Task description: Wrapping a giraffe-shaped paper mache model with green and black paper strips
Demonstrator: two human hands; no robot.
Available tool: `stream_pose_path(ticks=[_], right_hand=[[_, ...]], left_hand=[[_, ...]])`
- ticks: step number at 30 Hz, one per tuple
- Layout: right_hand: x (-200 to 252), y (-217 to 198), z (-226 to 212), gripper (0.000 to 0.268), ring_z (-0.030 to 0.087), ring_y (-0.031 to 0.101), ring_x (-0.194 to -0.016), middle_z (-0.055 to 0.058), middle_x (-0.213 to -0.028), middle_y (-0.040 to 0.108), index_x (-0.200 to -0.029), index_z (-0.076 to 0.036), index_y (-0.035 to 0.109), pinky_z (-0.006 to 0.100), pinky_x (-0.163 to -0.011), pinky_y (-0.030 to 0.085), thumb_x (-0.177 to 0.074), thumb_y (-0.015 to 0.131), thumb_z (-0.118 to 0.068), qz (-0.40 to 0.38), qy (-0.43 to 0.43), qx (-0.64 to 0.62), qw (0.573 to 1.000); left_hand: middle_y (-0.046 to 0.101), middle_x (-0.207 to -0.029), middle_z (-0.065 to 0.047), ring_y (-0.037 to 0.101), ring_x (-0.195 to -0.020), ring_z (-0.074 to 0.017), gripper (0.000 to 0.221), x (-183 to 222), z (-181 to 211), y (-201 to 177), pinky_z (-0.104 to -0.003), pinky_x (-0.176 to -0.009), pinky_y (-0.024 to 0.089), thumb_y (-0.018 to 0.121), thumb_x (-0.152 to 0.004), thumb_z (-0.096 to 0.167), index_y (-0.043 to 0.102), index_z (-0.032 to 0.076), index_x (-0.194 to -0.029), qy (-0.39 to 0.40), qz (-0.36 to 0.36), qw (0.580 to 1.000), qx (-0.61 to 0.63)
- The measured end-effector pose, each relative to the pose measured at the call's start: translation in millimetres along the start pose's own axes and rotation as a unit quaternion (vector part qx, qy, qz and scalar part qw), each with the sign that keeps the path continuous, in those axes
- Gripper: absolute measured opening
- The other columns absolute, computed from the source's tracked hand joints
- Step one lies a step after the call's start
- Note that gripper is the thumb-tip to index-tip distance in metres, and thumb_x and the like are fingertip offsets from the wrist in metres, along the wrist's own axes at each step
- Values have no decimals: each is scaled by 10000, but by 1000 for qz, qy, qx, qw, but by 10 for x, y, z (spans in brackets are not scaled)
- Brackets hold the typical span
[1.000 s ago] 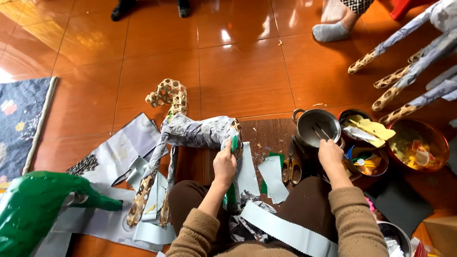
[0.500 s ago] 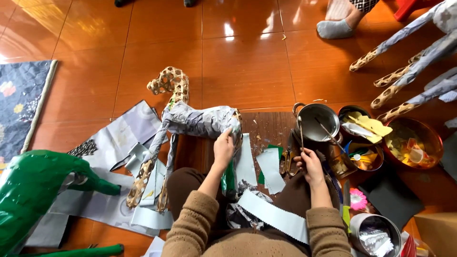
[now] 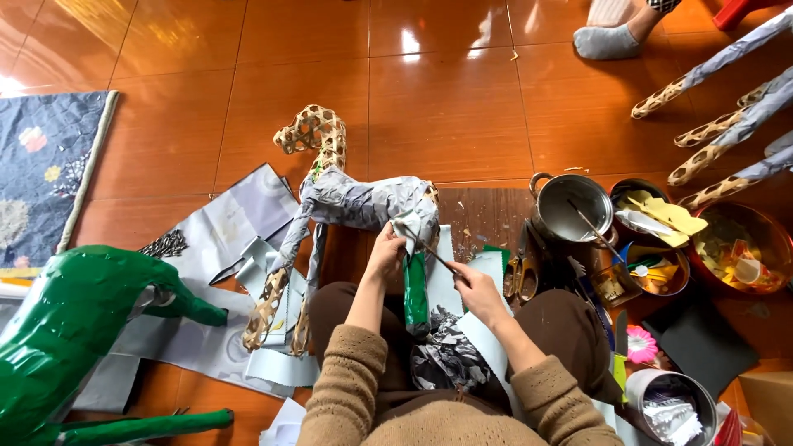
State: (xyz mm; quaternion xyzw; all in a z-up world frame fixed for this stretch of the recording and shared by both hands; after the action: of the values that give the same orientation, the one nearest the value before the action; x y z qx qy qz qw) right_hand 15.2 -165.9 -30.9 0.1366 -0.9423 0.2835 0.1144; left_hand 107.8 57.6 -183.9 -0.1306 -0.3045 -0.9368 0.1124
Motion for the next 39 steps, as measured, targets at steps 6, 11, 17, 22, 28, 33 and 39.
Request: stream_pose_path(ticks=[6, 11, 17, 22, 28, 33, 39], right_hand=[[-60, 63, -82, 445, 342, 655, -1055, 113, -1132, 714, -1296, -263, 638, 464, -945, 508, -896, 495, -132, -13, -48, 32, 998], [-168, -97, 143, 398, 251, 692, -967, 68, -1083, 727, -1298, -246, 651, 371, -882, 544, -955, 480, -140, 49, -58, 67, 995], [-57, -164, 192, 327, 177, 697, -842, -41, -962, 673, -1240, -340, 644, 324, -740, 585, -961, 509, -237, 109, -137, 260, 950], [-219, -8, 99, 341, 109, 667, -768, -82, -878, 633, -1234, -376, 653, 278, -720, 571, -984, 472, -230, 93, -161, 233, 955], [-335, -140, 135, 331, 230, 678, -836, 27, -908, 637, -1228, -231, 666, 375, -750, 562, -955, 494, -155, 113, -95, 213, 966], [-294, -27, 57, 387, 224, 659, -1078, 59, -1091, 677, -1340, -209, 570, 354, -887, 535, -1018, 356, -196, -21, -85, 221, 971], [-469, -1157, 527, 273, 278, 706, -872, 58, -918, 705, -1138, -199, 665, 386, -757, 558, -964, 490, -83, 305, -72, 258, 914]], left_hand=[[638, -946, -46, 604, -805, -121, 681, 371, 404, 356, -231, -691, 534, 462, -650, -214, 584, 96, -1244, 0, 2, 1000, 20], [671, -989, -58, 626, -833, -131, 719, 158, 166, 85, -243, -715, 548, 474, -651, -209, 585, 121, -1280, -2, 1, 1000, 26], [679, -1028, -92, 662, -850, -160, 757, 55, 24, -68, -255, -705, 556, 465, -623, -227, 573, 102, -1296, 0, -11, 999, 48], [688, -1054, -107, 679, -900, -191, 722, 37, -27, -93, -270, -723, 573, 473, -651, -214, 577, 113, -1286, -1, -20, 999, 39], [645, -1126, -108, 653, -983, -194, 849, 175, 133, -7, -272, -788, 570, 453, -660, -236, 475, 123, -1430, 2, -40, 997, 62], [647, -1112, -132, 668, -956, -208, 863, -12, -65, -178, -268, -762, 583, 458, -650, -242, 487, 141, -1422, 3, -34, 997, 63], [614, -1188, -145, 648, -1016, -213, 911, 557, 620, 510, -322, -820, 581, 499, -628, -236, 455, 142, -1456, 22, -52, 998, 20]])
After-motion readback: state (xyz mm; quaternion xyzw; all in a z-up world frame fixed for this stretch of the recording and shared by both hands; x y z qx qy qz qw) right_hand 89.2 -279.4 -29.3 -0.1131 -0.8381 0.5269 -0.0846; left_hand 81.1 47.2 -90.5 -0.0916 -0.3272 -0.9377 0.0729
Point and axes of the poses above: each hand's wrist, its own x-axis away from the middle knuckle, its own y-axis out of the palm, z = x × y, the point moved 3 cm from there along -x, towards the middle knuckle
